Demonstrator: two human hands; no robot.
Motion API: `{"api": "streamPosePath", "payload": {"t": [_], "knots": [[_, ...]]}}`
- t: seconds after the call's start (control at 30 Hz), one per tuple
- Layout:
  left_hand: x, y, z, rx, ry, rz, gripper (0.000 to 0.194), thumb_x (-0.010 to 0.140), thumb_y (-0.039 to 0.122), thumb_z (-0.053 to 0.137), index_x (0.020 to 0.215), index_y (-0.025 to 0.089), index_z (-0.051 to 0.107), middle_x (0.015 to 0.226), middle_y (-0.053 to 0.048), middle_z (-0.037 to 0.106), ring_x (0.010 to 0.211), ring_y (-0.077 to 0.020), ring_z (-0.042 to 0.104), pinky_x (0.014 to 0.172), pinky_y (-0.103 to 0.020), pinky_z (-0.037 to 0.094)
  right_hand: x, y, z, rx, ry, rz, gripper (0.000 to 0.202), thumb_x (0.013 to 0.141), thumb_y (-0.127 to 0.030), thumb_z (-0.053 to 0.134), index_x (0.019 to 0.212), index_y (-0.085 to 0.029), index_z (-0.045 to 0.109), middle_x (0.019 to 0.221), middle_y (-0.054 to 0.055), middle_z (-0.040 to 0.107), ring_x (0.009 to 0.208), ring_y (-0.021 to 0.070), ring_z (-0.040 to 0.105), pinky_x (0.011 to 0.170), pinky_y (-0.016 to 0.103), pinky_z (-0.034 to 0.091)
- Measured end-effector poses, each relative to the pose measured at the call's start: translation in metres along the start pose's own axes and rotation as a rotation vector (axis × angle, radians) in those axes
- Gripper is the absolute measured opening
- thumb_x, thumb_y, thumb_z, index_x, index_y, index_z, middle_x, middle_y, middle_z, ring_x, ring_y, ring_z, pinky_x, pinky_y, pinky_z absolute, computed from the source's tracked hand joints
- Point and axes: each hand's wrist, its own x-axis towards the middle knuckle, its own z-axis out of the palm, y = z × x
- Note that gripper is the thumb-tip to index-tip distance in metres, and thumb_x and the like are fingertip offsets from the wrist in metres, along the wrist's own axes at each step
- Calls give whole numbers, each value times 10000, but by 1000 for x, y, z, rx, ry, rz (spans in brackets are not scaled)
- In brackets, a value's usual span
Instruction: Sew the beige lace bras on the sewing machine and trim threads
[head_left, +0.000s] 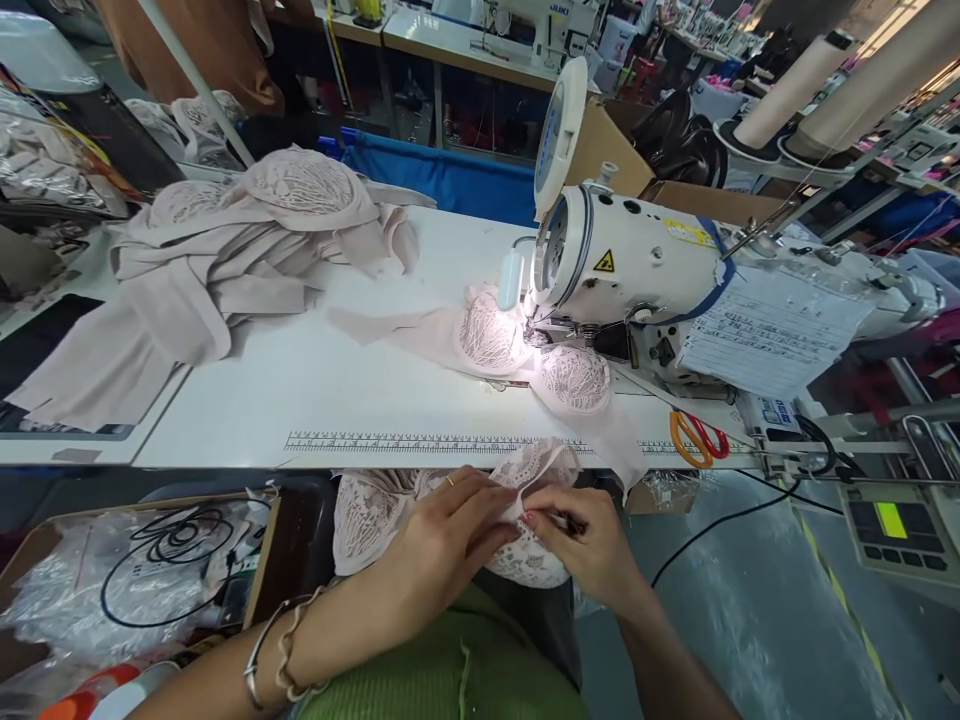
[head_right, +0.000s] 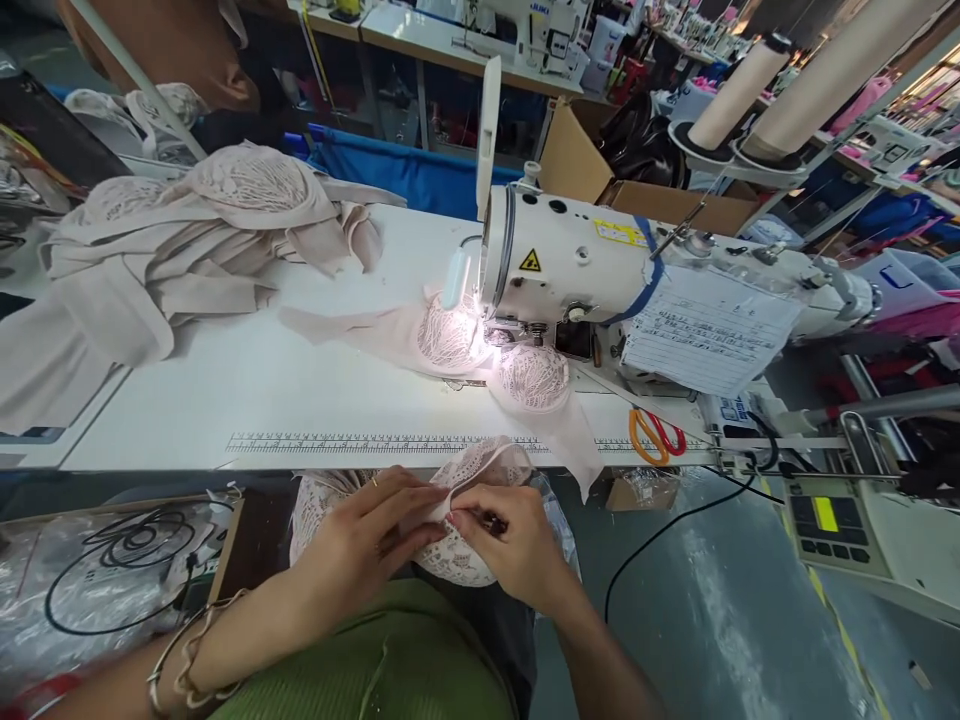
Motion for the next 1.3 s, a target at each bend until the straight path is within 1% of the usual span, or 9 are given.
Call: {"api": "streamPosePath", "payload": {"t": [0.2,0.33,0.5,0.63,0.77,0.87,1.03,1.23,1.3], "knots": [[8,-9,-4,-27,86,-52,81,972,137,583,957,169,656,843,-46,672,768,-157,662,678,-233,557,-3,12,14,-273,157,-274,165,983,-159,548,974,-197,708,715,13,635,570,116,558,530,224,432],[7,-13,-10,-159,114,-196,68,909,119,658,908,175,696,813,-39,687,722,-149,660,638,-223,539,-2,21,3,-546,240,-350,264,930,-54,503,977,-200,718,1146,128,689,807,173,672,621,267,523],[10,-20,-25,-359,81,-337,49,859,210,745,813,191,749,835,-57,688,791,-176,676,693,-255,547,-4,27,-19,-222,-111,-180,226,891,-38,546,827,-194,696,1134,90,697,769,147,681,626,246,546],[11,-22,-34,-403,-18,-339,28,845,243,770,832,220,780,881,-58,655,834,-181,669,724,-270,550,-5,23,-24,-104,-266,-58,213,841,-11,608,790,-195,703,1432,100,557,782,133,674,645,260,523],[10,-22,-36,-391,-37,-339,34,854,238,755,835,221,777,882,-56,657,828,-177,662,729,-278,546,-1,18,-21,-80,-302,-118,186,862,-66,618,767,-205,697,1041,77,681,808,173,635,677,282,497],[9,-28,-44,-389,8,-387,20,834,228,768,824,214,779,885,-69,681,841,-192,669,717,-279,542,-2,18,-30,15,-274,-95,243,934,-264,654,702,-193,666,844,56,615,674,140,557,544,243,438],[3,-39,-56,-430,141,-449,22,794,188,780,798,208,772,852,-62,700,823,-195,671,668,-266,531,-10,25,-51,39,-148,-48,328,963,-432,639,751,-200,732,792,57,654,512,93,451,436,236,348],[-4,-42,-56,-358,205,-425,75,786,155,772,806,226,784,839,-44,698,818,-180,658,629,-238,503,-15,32,-43,-60,-42,-14,216,965,-303,631,838,-224,787,1113,132,763,678,166,668,458,246,455],[-5,-42,-56,-343,200,-421,75,788,159,771,807,230,783,845,-41,699,821,-179,660,633,-239,503,-14,35,-37,-99,5,-43,183,947,-281,651,839,-228,789,1066,119,782,778,205,714,556,277,533]]}}
